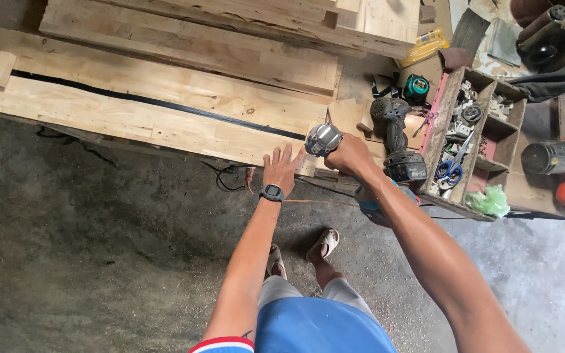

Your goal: Securing a black strip to a wooden frame using a power drill and screws

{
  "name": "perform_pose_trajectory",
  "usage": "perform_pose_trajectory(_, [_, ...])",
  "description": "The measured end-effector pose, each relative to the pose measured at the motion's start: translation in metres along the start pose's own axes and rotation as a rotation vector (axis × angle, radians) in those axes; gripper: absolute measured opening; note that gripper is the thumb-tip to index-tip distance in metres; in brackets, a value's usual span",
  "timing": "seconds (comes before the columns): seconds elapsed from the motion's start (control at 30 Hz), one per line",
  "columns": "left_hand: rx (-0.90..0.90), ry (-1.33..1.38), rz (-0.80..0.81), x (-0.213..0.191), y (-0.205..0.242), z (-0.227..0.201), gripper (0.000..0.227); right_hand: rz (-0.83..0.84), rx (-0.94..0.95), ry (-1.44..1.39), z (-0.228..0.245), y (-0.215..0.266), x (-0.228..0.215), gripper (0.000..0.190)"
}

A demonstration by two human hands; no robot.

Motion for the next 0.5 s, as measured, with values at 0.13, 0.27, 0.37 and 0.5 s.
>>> perform_pose_trajectory(0.13, [0.002, -0.013, 0.013, 0.006, -0.003, 0.002, 0.098, 0.003, -0.005, 0.005, 0.002, 0.002, -0.004, 0.048])
perform_pose_trajectory(0.27, [0.01, -0.01, 0.018, 0.0, 0.001, 0.0, 0.098, 0.007, 0.003, 0.009, 0.001, 0.003, -0.002, 0.047])
perform_pose_trajectory(0.37, [0.015, -0.01, 0.018, -0.003, -0.001, 0.0, 0.099, 0.01, 0.01, 0.011, 0.003, 0.002, -0.003, 0.047])
perform_pose_trajectory(0.5, [0.015, -0.041, 0.037, 0.022, -0.007, 0.004, 0.099, -0.002, 0.018, 0.016, 0.0, 0.001, -0.003, 0.047])
Point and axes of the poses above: each hand's wrist, its own y-axis away from the middle knuckle, its own x-axis out of the palm, z = x × y, the point moved 4 cm from there along -y, towards the middle knuckle, and after that the axes turned 3 degrees about -z, right-handed, at the moved point
